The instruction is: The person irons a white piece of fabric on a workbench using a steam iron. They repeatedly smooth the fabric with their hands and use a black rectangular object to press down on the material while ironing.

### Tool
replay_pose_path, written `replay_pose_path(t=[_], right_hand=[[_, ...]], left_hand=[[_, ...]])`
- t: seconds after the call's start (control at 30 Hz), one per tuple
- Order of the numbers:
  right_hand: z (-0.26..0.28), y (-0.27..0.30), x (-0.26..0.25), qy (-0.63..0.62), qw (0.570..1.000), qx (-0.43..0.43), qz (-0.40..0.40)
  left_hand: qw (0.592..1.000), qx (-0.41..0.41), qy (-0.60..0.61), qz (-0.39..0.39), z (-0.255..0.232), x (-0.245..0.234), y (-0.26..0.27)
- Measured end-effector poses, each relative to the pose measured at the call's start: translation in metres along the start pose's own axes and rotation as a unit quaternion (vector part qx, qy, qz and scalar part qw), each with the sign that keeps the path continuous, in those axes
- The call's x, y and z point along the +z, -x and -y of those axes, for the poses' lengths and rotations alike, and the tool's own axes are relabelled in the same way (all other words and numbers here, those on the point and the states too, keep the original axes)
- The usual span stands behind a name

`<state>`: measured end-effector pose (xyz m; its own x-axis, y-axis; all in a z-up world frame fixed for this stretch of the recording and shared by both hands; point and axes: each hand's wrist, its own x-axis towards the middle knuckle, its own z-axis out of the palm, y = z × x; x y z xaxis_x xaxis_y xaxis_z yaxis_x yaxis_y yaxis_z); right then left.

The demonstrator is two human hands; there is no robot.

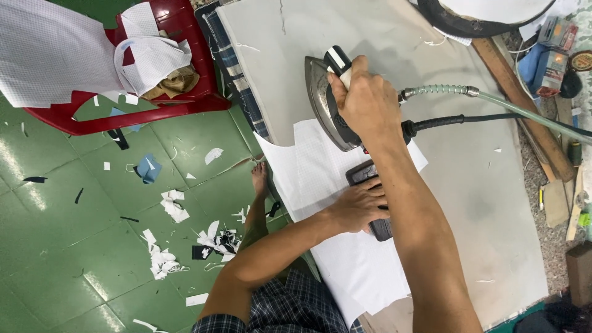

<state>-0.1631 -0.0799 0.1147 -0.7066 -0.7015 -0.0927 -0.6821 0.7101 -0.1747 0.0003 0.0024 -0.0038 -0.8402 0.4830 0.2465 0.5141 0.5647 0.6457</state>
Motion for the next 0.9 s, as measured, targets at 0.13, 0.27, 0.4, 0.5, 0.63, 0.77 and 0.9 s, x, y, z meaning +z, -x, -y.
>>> replay_pose_path(t=[0.13,0.27,0.4,0.5,0.63,0.77,0.9], right_hand=[[0.004,-0.007,-0.005,-0.004,1.0,0.008,0.014],[0.006,-0.017,-0.012,-0.022,0.999,0.007,0.033],[-0.022,-0.032,0.001,0.051,0.997,-0.058,0.012],[-0.05,-0.02,-0.016,0.159,0.986,-0.057,0.002],[-0.098,0.037,-0.065,0.173,0.976,-0.048,-0.125],[-0.127,0.108,-0.092,0.203,0.965,0.065,-0.151],[-0.114,0.171,-0.098,0.107,0.977,0.176,-0.061]], left_hand=[[1.0,-0.001,0.008,-0.015,0.001,0.005,0.0],[0.999,0.013,-0.008,-0.037,0.004,0.003,0.0],[0.992,0.035,-0.098,-0.065,0.007,-0.004,-0.002],[0.987,-0.046,-0.151,-0.041,0.027,-0.019,-0.014],[0.932,-0.208,-0.175,0.238,0.058,-0.079,-0.046],[0.961,-0.192,-0.193,0.041,0.099,-0.108,-0.049],[0.976,-0.152,-0.157,-0.029,0.108,-0.124,-0.051]])
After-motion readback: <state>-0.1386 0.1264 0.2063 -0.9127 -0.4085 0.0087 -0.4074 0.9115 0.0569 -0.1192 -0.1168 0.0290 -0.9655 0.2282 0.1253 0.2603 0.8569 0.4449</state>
